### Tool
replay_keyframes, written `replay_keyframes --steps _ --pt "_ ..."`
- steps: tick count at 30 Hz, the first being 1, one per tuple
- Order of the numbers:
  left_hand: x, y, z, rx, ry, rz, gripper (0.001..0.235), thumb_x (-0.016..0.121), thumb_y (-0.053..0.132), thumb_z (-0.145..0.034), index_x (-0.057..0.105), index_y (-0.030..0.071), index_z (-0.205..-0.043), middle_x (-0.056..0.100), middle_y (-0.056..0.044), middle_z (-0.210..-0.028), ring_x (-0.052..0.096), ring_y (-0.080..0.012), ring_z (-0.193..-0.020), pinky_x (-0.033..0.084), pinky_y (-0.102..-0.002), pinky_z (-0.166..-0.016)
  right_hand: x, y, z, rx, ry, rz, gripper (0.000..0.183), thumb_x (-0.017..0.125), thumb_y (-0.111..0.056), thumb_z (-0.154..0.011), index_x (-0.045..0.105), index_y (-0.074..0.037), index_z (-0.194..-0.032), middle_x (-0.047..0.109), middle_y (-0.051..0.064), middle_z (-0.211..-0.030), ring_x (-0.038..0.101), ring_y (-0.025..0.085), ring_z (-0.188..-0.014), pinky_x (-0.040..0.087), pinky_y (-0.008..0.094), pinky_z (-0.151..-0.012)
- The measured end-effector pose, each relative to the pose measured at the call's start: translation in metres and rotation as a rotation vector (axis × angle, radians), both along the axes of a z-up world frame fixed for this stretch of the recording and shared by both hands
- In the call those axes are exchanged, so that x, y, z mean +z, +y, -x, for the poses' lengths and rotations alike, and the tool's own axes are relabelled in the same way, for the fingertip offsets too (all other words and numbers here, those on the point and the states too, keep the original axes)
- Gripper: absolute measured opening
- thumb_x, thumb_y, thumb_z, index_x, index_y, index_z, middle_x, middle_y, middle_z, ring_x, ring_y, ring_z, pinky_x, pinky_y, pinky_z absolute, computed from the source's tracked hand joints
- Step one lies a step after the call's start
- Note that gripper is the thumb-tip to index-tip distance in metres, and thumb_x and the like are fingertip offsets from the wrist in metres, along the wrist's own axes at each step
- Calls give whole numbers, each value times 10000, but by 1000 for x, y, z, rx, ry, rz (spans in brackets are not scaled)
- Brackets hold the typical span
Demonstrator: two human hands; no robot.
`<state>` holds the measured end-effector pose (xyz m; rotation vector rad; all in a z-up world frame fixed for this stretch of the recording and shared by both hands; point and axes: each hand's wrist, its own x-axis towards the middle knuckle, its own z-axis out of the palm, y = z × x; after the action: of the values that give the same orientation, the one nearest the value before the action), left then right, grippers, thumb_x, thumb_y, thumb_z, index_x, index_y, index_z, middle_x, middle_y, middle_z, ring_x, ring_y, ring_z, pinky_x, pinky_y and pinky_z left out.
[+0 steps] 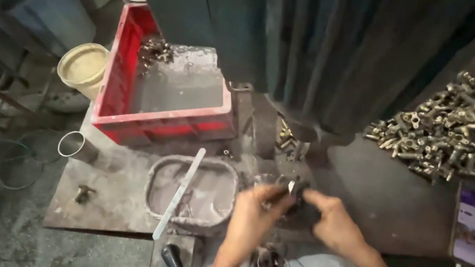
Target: The person sits at a workbench under a bench tapping machine and threads small brass fittings one at a time. They place each fitting on the machine fixture, operate the machine to cut threads, then move the finished fitting into a red crate beside the bench.
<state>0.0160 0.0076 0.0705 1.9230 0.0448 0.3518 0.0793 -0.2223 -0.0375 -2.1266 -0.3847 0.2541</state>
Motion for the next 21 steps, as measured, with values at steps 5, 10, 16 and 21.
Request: replay_keyframes --steps 5,10,16,21 --pt "-55 53 29 -338 282 162 225 797 138 -866 774 -1 -1041 738 -137 -840 684 -132 -741 550 -311 -692 -6 -9 9 324 -18 327 703 579 51 -665 670 -134 -1338 707 128 -1219 611 303 -1157 456 367 -1016" --pt "6 63 20 126 80 695 261 755 115 -907 745 42 -1158 748 -33 -968 658 -123 -783 526 -272 -686 0 27 2 358 -377 534 630 632 56 -681 697 -129 -1280 655 205 -959 560 378 -1264 497 413 -995" --pt "-37 2 6 47 -251 -80 324 838 78 -841 731 48 -1146 741 -79 -1003 731 -176 -893 586 -302 -778 -24 33 -8 244 -477 451 712 650 62 -638 517 49 -1338 582 310 -1290 568 417 -1149 480 419 -975" --pt "29 -21 -24 105 -92 113 327 743 37 -891 721 64 -1216 689 -82 -1068 716 -169 -778 577 -276 -673 -82 32 -32 -68 -58 -522 606 508 83 -858 433 50 -1459 592 202 -1348 590 248 -1224 454 335 -1058"
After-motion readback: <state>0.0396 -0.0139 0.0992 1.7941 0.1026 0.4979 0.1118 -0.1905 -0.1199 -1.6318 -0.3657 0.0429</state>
